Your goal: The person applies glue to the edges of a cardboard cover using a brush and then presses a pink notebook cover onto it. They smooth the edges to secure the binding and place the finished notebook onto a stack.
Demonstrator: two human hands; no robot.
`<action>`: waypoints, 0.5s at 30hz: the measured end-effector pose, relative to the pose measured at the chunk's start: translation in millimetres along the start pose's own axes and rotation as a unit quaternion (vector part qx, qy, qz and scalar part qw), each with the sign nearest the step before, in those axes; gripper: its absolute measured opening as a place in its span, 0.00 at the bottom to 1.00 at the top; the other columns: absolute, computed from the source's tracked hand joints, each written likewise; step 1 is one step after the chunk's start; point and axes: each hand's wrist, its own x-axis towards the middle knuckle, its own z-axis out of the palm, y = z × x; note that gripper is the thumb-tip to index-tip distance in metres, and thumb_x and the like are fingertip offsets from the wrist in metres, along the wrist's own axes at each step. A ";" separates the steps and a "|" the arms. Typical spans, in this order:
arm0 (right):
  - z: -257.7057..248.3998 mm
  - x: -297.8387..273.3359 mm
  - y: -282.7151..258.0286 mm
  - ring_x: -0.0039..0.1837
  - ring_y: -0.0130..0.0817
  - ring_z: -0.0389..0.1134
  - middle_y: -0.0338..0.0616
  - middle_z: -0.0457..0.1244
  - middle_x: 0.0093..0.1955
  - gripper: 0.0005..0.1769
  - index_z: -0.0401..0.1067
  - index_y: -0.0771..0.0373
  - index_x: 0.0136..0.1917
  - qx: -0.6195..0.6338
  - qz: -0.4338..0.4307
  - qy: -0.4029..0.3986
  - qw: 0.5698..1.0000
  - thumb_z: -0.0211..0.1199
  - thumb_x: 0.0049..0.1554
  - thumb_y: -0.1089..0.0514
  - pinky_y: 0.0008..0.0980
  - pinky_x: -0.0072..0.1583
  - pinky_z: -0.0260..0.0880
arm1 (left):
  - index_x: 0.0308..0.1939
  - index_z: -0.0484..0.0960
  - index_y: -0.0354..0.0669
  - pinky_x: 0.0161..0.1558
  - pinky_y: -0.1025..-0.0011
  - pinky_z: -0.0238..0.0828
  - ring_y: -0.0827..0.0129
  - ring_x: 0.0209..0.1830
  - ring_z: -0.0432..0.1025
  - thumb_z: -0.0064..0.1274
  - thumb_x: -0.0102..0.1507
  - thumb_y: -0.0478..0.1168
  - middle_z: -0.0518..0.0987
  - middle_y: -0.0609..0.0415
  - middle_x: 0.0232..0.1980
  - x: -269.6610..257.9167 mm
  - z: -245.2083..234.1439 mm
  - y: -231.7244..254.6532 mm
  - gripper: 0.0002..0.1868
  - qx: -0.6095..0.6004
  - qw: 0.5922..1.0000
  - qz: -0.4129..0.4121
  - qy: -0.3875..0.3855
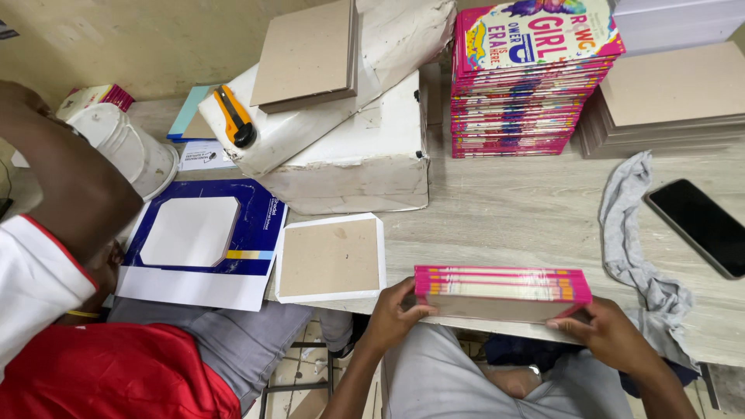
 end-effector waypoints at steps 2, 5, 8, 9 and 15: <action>-3.2 -13.9 -38.7 0.63 0.37 0.78 0.44 0.80 0.60 0.20 0.88 0.63 0.60 0.086 0.001 0.006 0.996 0.75 0.54 0.57 0.35 0.65 0.73 | 0.62 0.84 0.43 0.53 0.72 0.80 0.70 0.51 0.81 0.61 0.63 0.41 0.88 0.54 0.54 19.8 15.4 -4.3 0.22 -0.069 0.997 -0.017 0.040; -10.0 -20.7 -78.9 0.77 0.44 0.66 0.49 0.67 0.78 0.37 0.72 0.64 0.78 0.143 0.049 0.050 0.987 0.66 0.57 0.51 0.42 0.77 0.61 | 0.48 0.81 0.46 0.43 0.74 0.65 0.75 0.40 0.67 0.55 0.68 0.47 0.76 0.60 0.41 61.5 32.1 -4.0 0.11 -0.096 0.988 -0.070 0.103; -13.7 4.4 -85.5 0.80 0.46 0.62 0.54 0.63 0.79 0.36 0.69 0.69 0.76 0.184 0.083 0.111 0.973 0.63 0.61 0.46 0.42 0.80 0.55 | 0.26 0.65 0.54 0.36 0.75 0.51 0.77 0.26 0.51 0.58 0.70 0.56 0.58 0.66 0.24 118.8 45.7 -5.3 0.24 -0.083 0.976 -0.129 0.154; -15.8 17.4 -84.0 0.76 0.45 0.66 0.57 0.68 0.73 0.27 0.76 0.74 0.69 0.253 0.067 0.130 0.956 0.64 0.65 0.51 0.39 0.78 0.58 | 0.20 0.54 0.55 0.37 0.77 0.50 0.76 0.24 0.47 0.61 0.69 0.57 0.52 0.66 0.21 141.4 50.8 -5.3 0.34 -0.112 0.965 -0.155 0.182; -44.9 76.1 -117.7 0.68 0.46 0.70 0.56 0.71 0.65 0.26 0.77 0.69 0.69 0.202 0.089 0.145 0.965 0.69 0.65 0.50 0.42 0.71 0.65 | 0.50 0.91 0.38 0.47 0.76 0.76 0.77 0.44 0.77 0.64 0.66 0.52 0.88 0.56 0.45 212.5 55.0 -39.1 0.20 -0.282 0.919 -0.170 0.216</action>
